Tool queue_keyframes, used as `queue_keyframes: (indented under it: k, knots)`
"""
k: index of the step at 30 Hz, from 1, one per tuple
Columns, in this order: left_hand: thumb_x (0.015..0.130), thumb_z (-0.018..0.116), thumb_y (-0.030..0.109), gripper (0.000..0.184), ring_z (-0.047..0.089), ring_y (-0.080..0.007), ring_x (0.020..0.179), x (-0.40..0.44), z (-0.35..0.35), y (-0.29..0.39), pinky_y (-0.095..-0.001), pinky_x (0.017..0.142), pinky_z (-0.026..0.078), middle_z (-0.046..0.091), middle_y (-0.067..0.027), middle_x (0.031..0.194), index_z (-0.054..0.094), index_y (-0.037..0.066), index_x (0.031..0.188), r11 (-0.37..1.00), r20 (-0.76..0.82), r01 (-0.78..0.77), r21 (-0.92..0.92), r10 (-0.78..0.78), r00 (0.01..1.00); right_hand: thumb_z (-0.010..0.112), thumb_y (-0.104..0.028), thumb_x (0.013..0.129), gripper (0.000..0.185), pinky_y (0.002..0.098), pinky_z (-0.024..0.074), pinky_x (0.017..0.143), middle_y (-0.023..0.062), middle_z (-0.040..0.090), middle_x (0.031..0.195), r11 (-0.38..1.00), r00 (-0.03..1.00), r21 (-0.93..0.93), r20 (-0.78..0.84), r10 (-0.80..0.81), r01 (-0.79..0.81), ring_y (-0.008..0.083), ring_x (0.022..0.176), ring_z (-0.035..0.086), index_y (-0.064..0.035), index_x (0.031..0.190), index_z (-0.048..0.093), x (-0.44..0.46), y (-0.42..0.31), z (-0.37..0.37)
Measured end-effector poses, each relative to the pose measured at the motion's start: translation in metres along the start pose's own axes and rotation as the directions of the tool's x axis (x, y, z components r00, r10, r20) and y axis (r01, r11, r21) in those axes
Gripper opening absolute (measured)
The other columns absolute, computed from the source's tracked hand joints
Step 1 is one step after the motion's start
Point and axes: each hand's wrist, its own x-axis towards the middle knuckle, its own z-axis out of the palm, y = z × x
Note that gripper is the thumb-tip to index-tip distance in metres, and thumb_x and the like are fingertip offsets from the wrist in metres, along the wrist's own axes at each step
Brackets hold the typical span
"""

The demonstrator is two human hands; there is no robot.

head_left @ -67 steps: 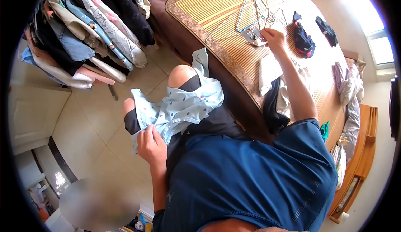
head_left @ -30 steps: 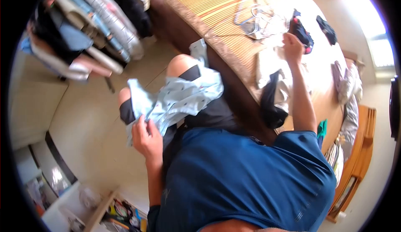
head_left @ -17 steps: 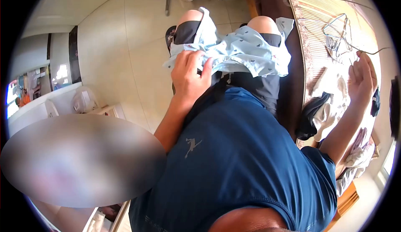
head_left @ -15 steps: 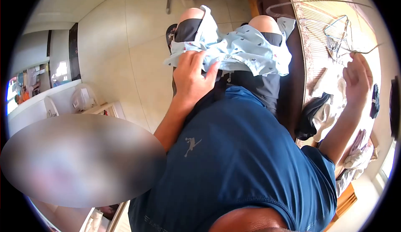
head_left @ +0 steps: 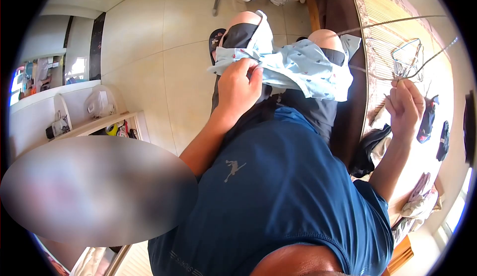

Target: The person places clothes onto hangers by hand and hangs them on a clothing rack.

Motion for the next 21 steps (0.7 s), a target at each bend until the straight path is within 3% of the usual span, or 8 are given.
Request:
queue_keyframes:
  k: [5,7,9,10,13,17,19,21]
  knots:
    - [0.089,0.074,0.005,0.009,0.064,-0.0116,0.064,0.015,0.004,0.002,-0.0270,0.061,0.051,0.069,-0.0068,0.075,0.067,0.000,0.091,0.994,0.040,0.040,-0.099,-0.036,0.999,0.058,-0.004,0.101,0.015,0.0181,0.0246,0.045,-0.0063,0.041,0.061,0.981,0.989,-0.119,-0.023,0.149,-0.151,0.0002,0.048,0.028,0.0083,0.106,0.067,-0.019,-0.019,0.011]
    - [0.090,0.074,0.005,0.008,0.060,-0.0057,0.066,0.018,0.003,0.003,-0.0239,0.061,0.049,0.068,-0.0012,0.075,0.069,-0.001,0.093,0.953,0.073,0.153,-0.262,-0.138,0.988,0.060,0.001,0.097,0.012,0.0188,0.0258,0.044,-0.0043,0.046,0.060,0.960,0.980,-0.201,-0.016,0.197,-0.196,0.0004,0.047,0.033,0.0070,0.099,0.069,-0.024,-0.029,0.025]
    - [0.091,0.074,0.006,0.009,0.058,-0.0036,0.067,0.021,-0.001,0.006,-0.0225,0.062,0.049,0.066,0.0020,0.075,0.070,-0.001,0.095,0.936,0.097,0.179,-0.303,-0.156,0.983,0.061,0.003,0.093,0.010,0.0200,0.0312,0.048,-0.0011,0.055,0.066,0.801,0.990,-0.594,0.054,0.131,-0.074,0.0024,0.052,0.044,0.0063,0.094,0.071,-0.027,-0.031,0.035]
    - [0.091,0.074,0.005,0.009,0.057,-0.0037,0.067,0.022,-0.002,0.007,-0.0223,0.062,0.048,0.066,0.0017,0.075,0.070,-0.001,0.095,0.931,0.115,0.192,-0.311,-0.164,0.980,0.064,0.003,0.091,0.010,0.0213,0.0379,0.055,0.0036,0.065,0.083,0.790,0.977,-0.605,0.211,0.038,0.100,0.0054,0.062,0.052,0.0071,0.093,0.072,-0.025,-0.027,0.028]
    - [0.092,0.074,0.005,0.008,0.057,-0.0039,0.068,0.023,-0.003,0.007,-0.0221,0.063,0.048,0.066,0.0015,0.075,0.070,-0.001,0.095,0.921,0.131,0.208,-0.330,-0.174,0.976,0.060,0.003,0.092,0.012,0.0241,0.0459,0.063,0.0117,0.067,0.097,0.736,0.951,-0.628,0.300,-0.073,0.255,0.0150,0.073,0.065,0.0073,0.083,0.067,-0.024,-0.034,0.048]
    - [0.092,0.074,0.005,0.008,0.057,-0.0035,0.069,0.023,-0.003,0.011,-0.0216,0.064,0.048,0.066,0.0021,0.076,0.071,-0.001,0.095,0.868,0.138,0.304,-0.394,-0.271,0.953,0.061,0.000,0.092,0.016,0.0284,0.0523,0.072,0.0178,0.069,0.113,0.806,0.966,-0.579,0.255,0.041,0.119,0.0230,0.089,0.073,0.0051,0.077,0.064,-0.022,-0.024,0.054]
    - [0.092,0.074,0.004,0.007,0.057,-0.0034,0.070,0.024,-0.003,0.010,-0.0214,0.065,0.049,0.066,0.0021,0.078,0.071,-0.001,0.096,0.844,0.137,0.318,-0.432,-0.287,0.948,0.061,-0.001,0.092,0.020,0.0355,0.0556,0.084,0.0206,0.070,0.117,0.825,0.950,-0.565,0.246,0.193,-0.021,0.0284,0.102,0.074,0.0021,0.072,0.060,-0.018,-0.016,0.056]
    - [0.092,0.074,0.003,0.007,0.057,-0.0033,0.071,0.026,-0.003,0.008,-0.0212,0.066,0.049,0.067,0.0021,0.080,0.071,-0.001,0.098,0.820,0.143,0.331,-0.467,-0.299,0.943,0.059,-0.001,0.093,0.020,0.0371,0.0565,0.086,0.0214,0.071,0.114,0.884,0.950,-0.466,0.290,0.116,0.034,0.0275,0.096,0.074,-0.0003,0.073,0.057,-0.015,0.002,0.055]
